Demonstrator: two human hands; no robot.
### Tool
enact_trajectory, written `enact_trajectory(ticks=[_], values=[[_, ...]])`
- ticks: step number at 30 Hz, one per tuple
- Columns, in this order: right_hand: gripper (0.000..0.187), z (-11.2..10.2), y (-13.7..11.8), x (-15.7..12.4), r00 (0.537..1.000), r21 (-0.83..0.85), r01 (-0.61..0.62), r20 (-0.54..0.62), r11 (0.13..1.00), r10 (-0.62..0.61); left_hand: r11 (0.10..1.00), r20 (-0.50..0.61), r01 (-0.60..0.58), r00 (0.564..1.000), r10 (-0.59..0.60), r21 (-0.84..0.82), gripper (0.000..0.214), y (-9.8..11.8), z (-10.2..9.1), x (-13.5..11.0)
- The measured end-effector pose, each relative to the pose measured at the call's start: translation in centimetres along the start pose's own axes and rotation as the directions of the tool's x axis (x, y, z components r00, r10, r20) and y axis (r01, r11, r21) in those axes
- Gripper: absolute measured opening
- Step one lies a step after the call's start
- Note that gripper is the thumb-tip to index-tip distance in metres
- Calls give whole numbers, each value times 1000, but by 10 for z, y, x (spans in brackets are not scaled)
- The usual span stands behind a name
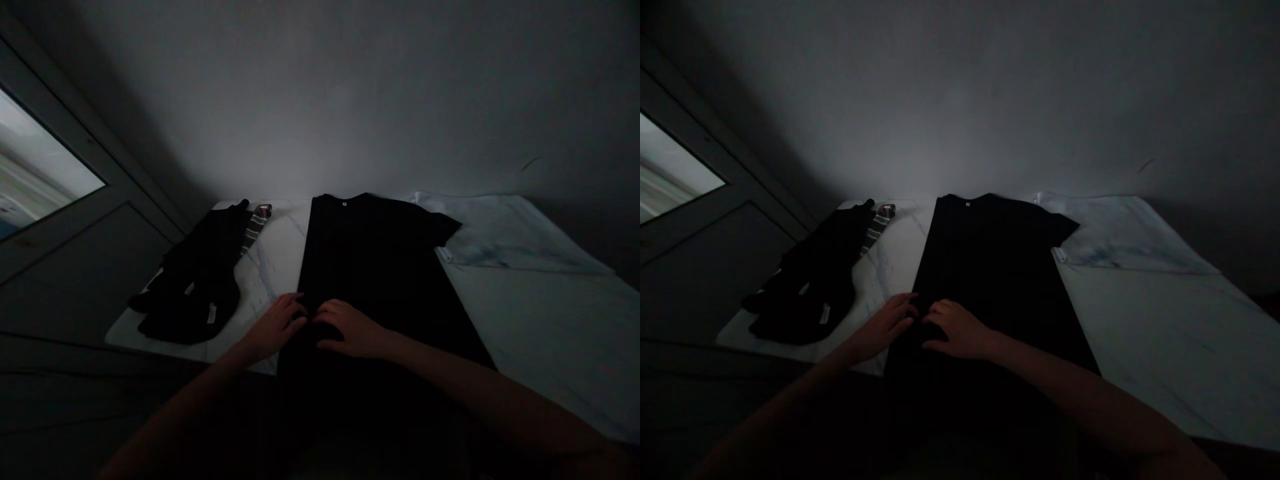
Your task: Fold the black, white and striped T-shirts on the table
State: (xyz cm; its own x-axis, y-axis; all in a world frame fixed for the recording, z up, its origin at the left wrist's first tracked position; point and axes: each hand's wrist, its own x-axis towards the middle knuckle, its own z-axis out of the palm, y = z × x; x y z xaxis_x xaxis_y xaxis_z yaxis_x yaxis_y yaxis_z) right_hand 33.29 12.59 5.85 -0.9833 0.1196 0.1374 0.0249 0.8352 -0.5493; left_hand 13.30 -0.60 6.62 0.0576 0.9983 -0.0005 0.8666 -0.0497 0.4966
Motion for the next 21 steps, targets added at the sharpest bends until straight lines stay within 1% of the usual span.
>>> enact_trajectory(ticks=[2, 3, 4, 5, 7, 8, 9, 11, 13, 15, 17, 19, 21], values=[[46, 6, -13, 1, 999, -29, -19, 31, 999, 20, 994, -93, 89, 991, -94, -56, 18, 18, 13, -30], [48, 9, -19, 2, 998, -47, -48, 33, 998, 49, 988, -153, 132, 978, -143, -75, 21, 26, 22, -42], [49, 11, -23, 3, 996, -57, -80, 24, 995, 82, 979, -225, 181, 954, -199, -99, 25, 33, 33, -52], [48, 14, -26, 3, 994, -60, -105, 12, 993, 106, 965, -301, 229, 918, -258, -127, 26, 39, 45, -59], [38, 18, -32, 2, 995, -61, -103, 4, 993, 103, 937, -427, 295, 835, -347, -184, 23, 48, 65, -68], [32, 19, -34, 0, 996, -71, -83, 5, 994, 84, 930, -473, 307, 801, -367, -202, 23, 51, 73, -70], [28, 21, -36, -3, 998, -88, -65, 4, 994, 65, 929, -507, 305, 779, -370, -210, 26, 55, 78, -72], [27, 24, -40, -10, 998, -120, -59, -17, 991, 57, 940, -548, 279, 764, -340, -195, 38, 60, 83, -75], [29, 28, -44, -19, 995, -140, -86, -61, 986, 78, 954, -564, 256, 770, -298, -155, 46, 65, 82, -78], [31, 34, -45, -27, 991, -182, -105, -104, 978, 87, 962, -552, 253, 790, -266, -101, 44, 68, 81, -82], [35, 41, -45, -34, 989, -253, -103, -132, 962, 71, 961, -541, 270, 802, -254, -51, 37, 68, 83, -88], [40, 47, -43, -39, 989, -309, -85, -140, 947, 43, 957, -567, 290, 786, -245, -12, 32, 66, 87, -94], [40, 50, -39, -43, 991, -324, -41, -136, 945, -4, 955, -616, 295, 756, -222, 18, 30, 62, 92, -99]])
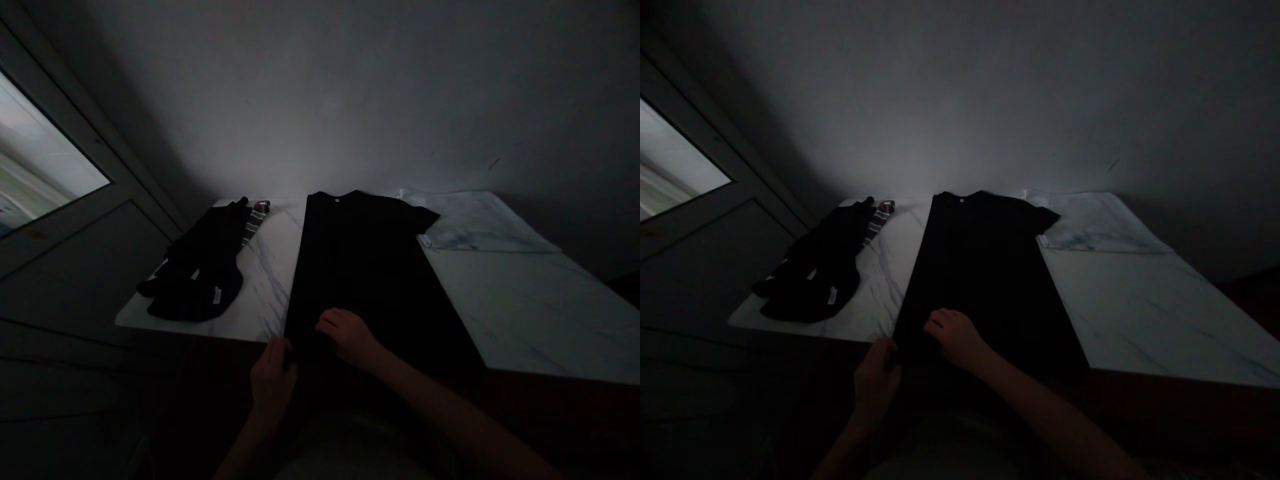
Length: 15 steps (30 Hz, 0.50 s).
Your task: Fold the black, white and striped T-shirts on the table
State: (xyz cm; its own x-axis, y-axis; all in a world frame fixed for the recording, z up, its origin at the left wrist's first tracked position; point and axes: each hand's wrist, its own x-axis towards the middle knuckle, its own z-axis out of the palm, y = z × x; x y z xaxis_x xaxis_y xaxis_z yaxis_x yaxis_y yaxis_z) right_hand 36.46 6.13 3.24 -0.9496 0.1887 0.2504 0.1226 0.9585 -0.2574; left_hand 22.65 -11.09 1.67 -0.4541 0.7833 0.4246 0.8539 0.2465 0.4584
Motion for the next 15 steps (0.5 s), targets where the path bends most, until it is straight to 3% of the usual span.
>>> enact_trajectory(ticks=[3, 6, 10, 13, 15], values=[[34, 3, 5, -3, 995, 45, 94, -28, 995, -93, 999, -46, -46, 998, 46, 18, 32, -8, 3, -7], [28, 0, 7, -4, 988, 108, 150, -39, 983, -147, 996, -18, -84, 996, 84, 36, 30, -13, 3, -11], [22, -13, 4, -10, 986, 275, 163, -15, 947, -165, 993, 163, -105, 982, 97, 46, 25, -18, -12, -4], [17, -27, 6, -21, 990, 416, 127, 1, 901, -140, 988, 439, -150, 886, 150, -35, 20, -19, -37, 19], [15, -36, 17, -34, 1000, 433, 22, -1, 901, -24, 979, 567, -188, 799, 202, -83, 23, -18, -53, 46]])
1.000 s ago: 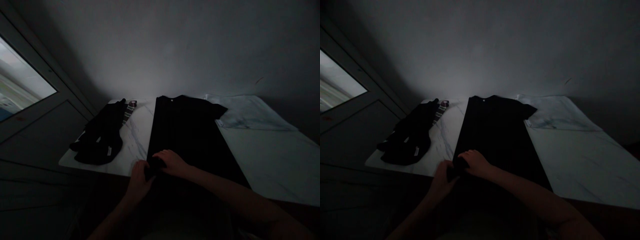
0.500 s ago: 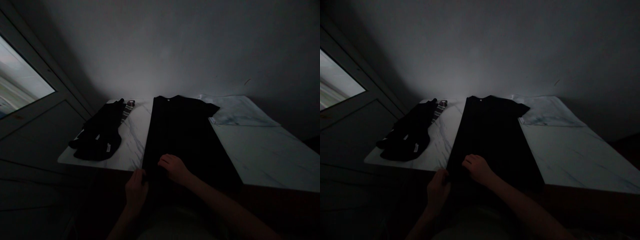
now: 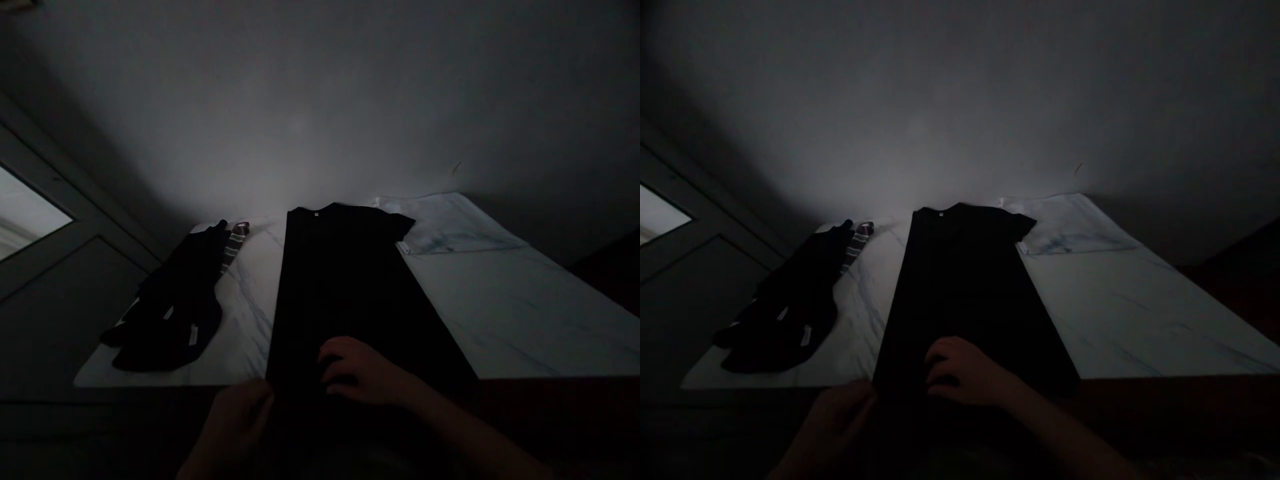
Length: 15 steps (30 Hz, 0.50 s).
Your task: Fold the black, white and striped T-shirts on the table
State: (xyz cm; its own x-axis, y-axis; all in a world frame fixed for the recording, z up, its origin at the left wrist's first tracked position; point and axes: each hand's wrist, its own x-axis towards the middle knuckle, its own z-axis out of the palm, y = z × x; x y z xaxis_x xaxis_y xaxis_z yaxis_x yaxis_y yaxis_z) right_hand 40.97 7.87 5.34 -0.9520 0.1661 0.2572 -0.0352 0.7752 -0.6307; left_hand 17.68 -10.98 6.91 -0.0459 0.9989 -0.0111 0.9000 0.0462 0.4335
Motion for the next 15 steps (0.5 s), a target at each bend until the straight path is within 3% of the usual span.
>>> enact_trajectory(ticks=[2, 3, 5, 7, 8, 10, 15], values=[[15, -15, 14, -18, 976, -45, -177, -138, 983, 169, 998, 74, -59, 996, 58, 11, 24, -2, -27, 25], [17, -22, 24, -29, 938, -72, -278, -235, 958, 254, 995, 84, -94, 992, 92, 17, 23, -2, -39, 43], [20, -36, 49, -52, 811, -109, -469, -445, 876, 379, 984, 76, -176, 982, 173, 30, 21, 2, -56, 90], [23, -49, 73, -75, 655, -120, -627, -617, 770, 437, 971, 60, -235, 971, 232, 54, 21, 11, -64, 151], [25, -54, 84, -85, 586, -119, -686, -676, 718, 447, 966, 54, -249, 968, 245, 74, 20, 19, -64, 185], [29, -61, 98, -99, 493, -112, -759, -743, 641, 453, 964, 60, -241, 970, 236, 113, 20, 41, -59, 259], [33, -74, 102, -93, 403, -19, -825, -720, 565, 564, 976, 86, -165, 984, 154, 141, 23, 119, -24, 427]])
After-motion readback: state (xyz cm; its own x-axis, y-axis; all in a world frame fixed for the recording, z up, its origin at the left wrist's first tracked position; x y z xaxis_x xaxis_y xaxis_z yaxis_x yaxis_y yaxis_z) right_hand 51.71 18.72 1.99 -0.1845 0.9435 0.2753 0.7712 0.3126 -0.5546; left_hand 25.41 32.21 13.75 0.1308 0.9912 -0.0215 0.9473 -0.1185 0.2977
